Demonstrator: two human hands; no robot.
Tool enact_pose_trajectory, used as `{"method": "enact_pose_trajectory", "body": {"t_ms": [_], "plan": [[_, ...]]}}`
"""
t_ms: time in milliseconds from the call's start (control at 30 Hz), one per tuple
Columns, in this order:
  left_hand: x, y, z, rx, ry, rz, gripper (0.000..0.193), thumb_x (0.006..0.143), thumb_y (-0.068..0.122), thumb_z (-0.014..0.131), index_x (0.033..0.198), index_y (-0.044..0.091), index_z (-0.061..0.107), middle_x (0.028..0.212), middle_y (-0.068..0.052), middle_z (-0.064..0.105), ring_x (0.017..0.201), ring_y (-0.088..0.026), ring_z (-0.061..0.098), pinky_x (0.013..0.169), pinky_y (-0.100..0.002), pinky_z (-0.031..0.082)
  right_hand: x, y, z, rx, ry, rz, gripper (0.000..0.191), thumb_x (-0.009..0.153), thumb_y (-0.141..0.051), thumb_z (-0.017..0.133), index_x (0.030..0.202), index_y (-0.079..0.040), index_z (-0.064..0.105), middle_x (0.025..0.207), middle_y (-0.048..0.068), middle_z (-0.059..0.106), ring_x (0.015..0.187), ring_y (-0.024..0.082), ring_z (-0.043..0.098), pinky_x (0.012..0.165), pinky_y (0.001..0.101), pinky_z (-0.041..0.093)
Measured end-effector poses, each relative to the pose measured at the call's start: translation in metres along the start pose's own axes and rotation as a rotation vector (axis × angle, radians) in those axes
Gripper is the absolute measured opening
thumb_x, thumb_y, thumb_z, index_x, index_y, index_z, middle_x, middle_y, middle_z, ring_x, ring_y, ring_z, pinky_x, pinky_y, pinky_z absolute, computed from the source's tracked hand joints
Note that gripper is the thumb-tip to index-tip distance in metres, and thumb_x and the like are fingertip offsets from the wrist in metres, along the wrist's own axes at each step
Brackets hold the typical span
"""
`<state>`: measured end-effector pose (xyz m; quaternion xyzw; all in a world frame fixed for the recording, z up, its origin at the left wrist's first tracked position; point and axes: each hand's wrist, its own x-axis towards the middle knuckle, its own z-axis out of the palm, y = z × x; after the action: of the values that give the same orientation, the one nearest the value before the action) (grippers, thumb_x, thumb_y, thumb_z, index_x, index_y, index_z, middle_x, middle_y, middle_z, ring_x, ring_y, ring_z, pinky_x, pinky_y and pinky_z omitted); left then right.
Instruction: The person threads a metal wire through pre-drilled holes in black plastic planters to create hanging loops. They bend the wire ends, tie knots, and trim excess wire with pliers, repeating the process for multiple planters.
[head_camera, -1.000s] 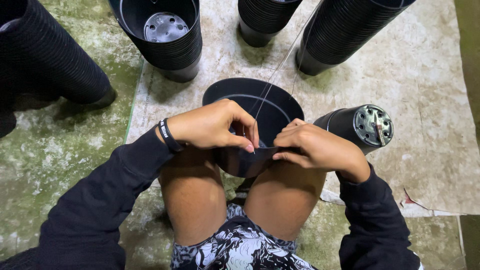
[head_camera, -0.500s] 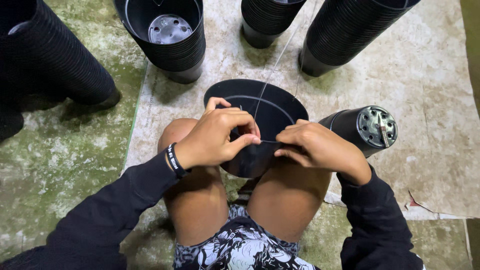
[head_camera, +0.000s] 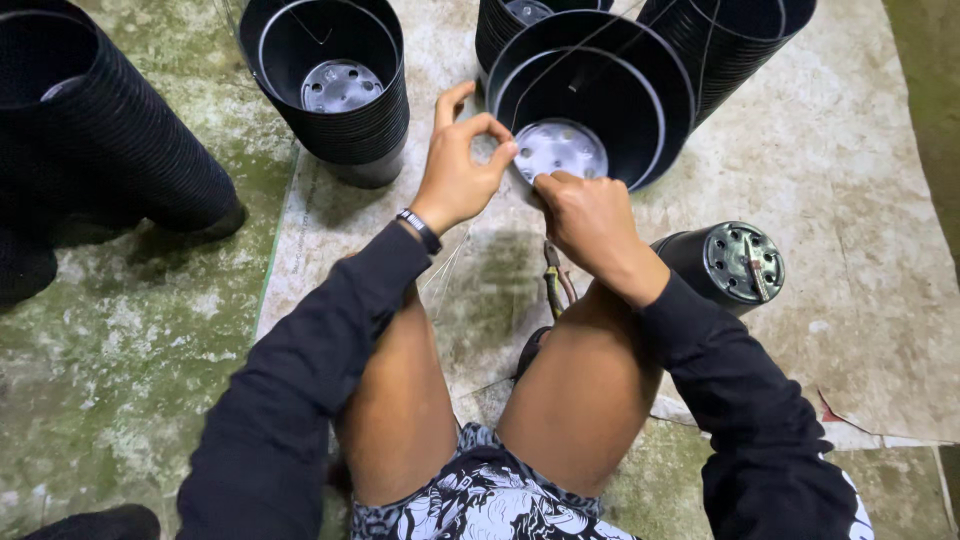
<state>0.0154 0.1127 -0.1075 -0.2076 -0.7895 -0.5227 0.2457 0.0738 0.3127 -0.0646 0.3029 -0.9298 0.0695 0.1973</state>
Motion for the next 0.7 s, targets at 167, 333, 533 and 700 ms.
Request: {"method": "enact_pose_trajectory", "body": {"t_ms": [167, 333, 533, 700], "plan": [[0.027, -0.020, 0.042, -0.156, 0.067, -0.279, 0.016, 0.084, 0.013, 0.077, 0.093, 0.005, 0.066, 0.105, -0.018, 0.072, 0.092, -0.033, 0.070, 0.069, -0.037, 0.059, 0.015, 0.027, 0.019, -0.090, 0.017, 0.032, 0.004, 0.090, -0.009, 0.064, 0.090, -0.009, 0.068, 0.083, 0.010, 0.070, 0.065, 0.034, 0.069, 0.055, 0.0454, 0.052], [0.045, -0.046, 0.053, -0.651, -0.039, -0.792, 0.018, 0.087, 0.009, 0.069, 0.096, -0.002, 0.058, 0.081, -0.017, 0.075, 0.057, -0.020, 0.075, 0.048, -0.032, 0.065, 0.033, 0.039, 0.040, -0.197, -0.010, -0.004, 0.008, 0.083, -0.007, 0.063, 0.089, -0.007, 0.068, 0.080, 0.011, 0.070, 0.066, 0.034, 0.070, 0.055, 0.0441, 0.054], [0.038, -0.079, 0.043, -0.588, -0.001, -0.728, 0.011, 0.085, -0.004, 0.065, 0.077, -0.011, 0.063, 0.074, -0.013, 0.069, 0.060, -0.020, 0.071, 0.051, -0.032, 0.061, 0.049, 0.030, 0.068, -0.259, 0.005, -0.094, 0.004, 0.086, -0.009, 0.063, 0.084, -0.007, 0.067, 0.077, 0.011, 0.070, 0.063, 0.029, 0.070, 0.053, 0.0407, 0.054], [0.033, -0.088, 0.036, -0.526, 0.114, -0.774, 0.014, 0.081, -0.005, 0.065, 0.067, -0.006, 0.064, 0.068, -0.012, 0.068, 0.058, -0.020, 0.071, 0.049, -0.032, 0.060, 0.058, 0.022, 0.091, -0.309, 0.032, -0.137, 0.003, 0.082, -0.010, 0.064, 0.079, -0.008, 0.066, 0.074, 0.011, 0.068, 0.060, 0.025, 0.069, 0.051, 0.0380, 0.053]]}}
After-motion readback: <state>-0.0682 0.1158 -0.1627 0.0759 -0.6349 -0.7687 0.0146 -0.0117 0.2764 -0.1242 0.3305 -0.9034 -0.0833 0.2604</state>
